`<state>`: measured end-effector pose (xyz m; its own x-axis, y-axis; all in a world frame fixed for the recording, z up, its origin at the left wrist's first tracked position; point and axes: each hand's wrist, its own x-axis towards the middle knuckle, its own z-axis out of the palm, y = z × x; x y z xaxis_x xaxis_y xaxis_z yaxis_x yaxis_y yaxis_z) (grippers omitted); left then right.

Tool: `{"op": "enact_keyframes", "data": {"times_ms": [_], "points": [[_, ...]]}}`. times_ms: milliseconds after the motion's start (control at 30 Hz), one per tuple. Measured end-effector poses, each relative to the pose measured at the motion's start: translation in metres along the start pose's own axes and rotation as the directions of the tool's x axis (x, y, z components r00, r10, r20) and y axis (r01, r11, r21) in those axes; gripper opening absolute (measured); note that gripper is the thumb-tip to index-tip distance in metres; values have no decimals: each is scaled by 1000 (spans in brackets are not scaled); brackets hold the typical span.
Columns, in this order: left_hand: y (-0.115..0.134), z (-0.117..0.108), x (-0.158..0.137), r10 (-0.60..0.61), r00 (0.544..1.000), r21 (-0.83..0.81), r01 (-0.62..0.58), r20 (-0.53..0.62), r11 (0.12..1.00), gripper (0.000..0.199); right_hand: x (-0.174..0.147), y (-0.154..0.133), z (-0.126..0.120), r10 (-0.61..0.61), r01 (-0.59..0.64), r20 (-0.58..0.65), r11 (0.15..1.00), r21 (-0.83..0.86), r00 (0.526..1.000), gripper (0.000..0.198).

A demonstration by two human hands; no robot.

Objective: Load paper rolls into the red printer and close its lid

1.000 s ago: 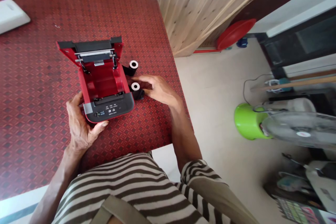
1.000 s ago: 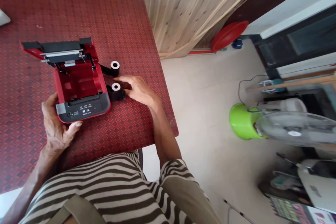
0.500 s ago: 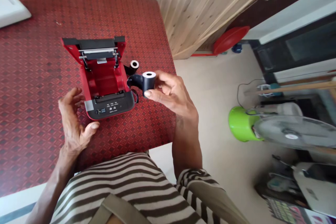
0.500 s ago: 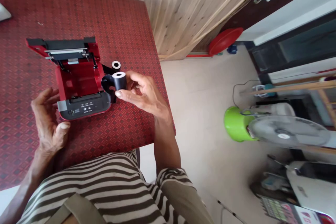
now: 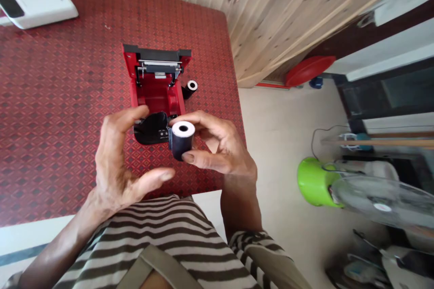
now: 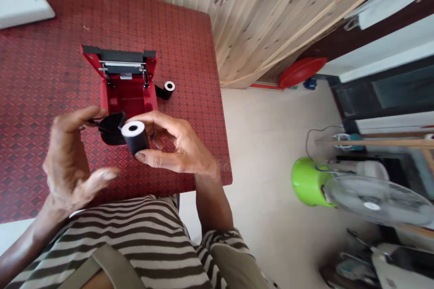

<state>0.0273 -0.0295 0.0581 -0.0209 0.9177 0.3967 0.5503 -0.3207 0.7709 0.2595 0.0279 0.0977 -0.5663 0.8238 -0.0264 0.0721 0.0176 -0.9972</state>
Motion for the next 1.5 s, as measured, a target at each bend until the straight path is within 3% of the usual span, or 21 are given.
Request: {"op": "enact_keyframes", "data": {"times_ms": [100, 233, 367, 467, 533, 633, 733, 900, 1000, 1200, 1500], "points": [[1, 0, 4, 66, 995, -132, -55, 76, 990, 57, -1, 4, 7, 28, -30, 24, 995, 98, 999, 45], [-1, 1, 3, 72, 993, -66, -66, 89, 996, 38, -1, 12, 14, 49, -63, 56, 955, 290, 997, 38], [3, 0, 0, 79, 995, 32, -81, 53, 996, 34, 3, 17, 23, 103, -108, 33, 954, 279, 994, 48], [6, -2, -1, 84, 996, 91, -86, 26, 992, 30, 5, 14, 27, 57, -47, -45, 981, 188, 997, 44], [6, -4, -3, 85, 996, 108, -87, 17, 990, 30, 5, 9, 26, 36, -29, -51, 990, 135, 998, 40], [6, -6, -9, 62, 998, 93, -63, 21, 994, 29, 3, 1, 19, 73, -69, -82, 996, 57, 994, 50], [5, -8, -17, -9, 1000, 27, 8, 27, 1000, 33, 6, -3, 12, 96, -96, -149, 995, 8, 984, 56], [6, -15, -24, -148, 987, -54, 152, 69, 987, 46, 20, -2, 4, -3, -12, -125, 993, -121, 992, 37], [7, -21, -25, -204, 970, -74, 215, 129, 974, 42, 25, -3, -5, -39, 16, -133, 984, -176, 990, 36], [3, -23, -29, -251, 948, -179, 287, 197, 941, 33, 28, -1, -14, 70, -79, -104, 993, -91, 992, 38], [-5, -34, -31, -231, 951, -103, 255, 205, 961, 14, 31, 4, -11, 126, -121, -25, 980, 155, 992, 36]]}}
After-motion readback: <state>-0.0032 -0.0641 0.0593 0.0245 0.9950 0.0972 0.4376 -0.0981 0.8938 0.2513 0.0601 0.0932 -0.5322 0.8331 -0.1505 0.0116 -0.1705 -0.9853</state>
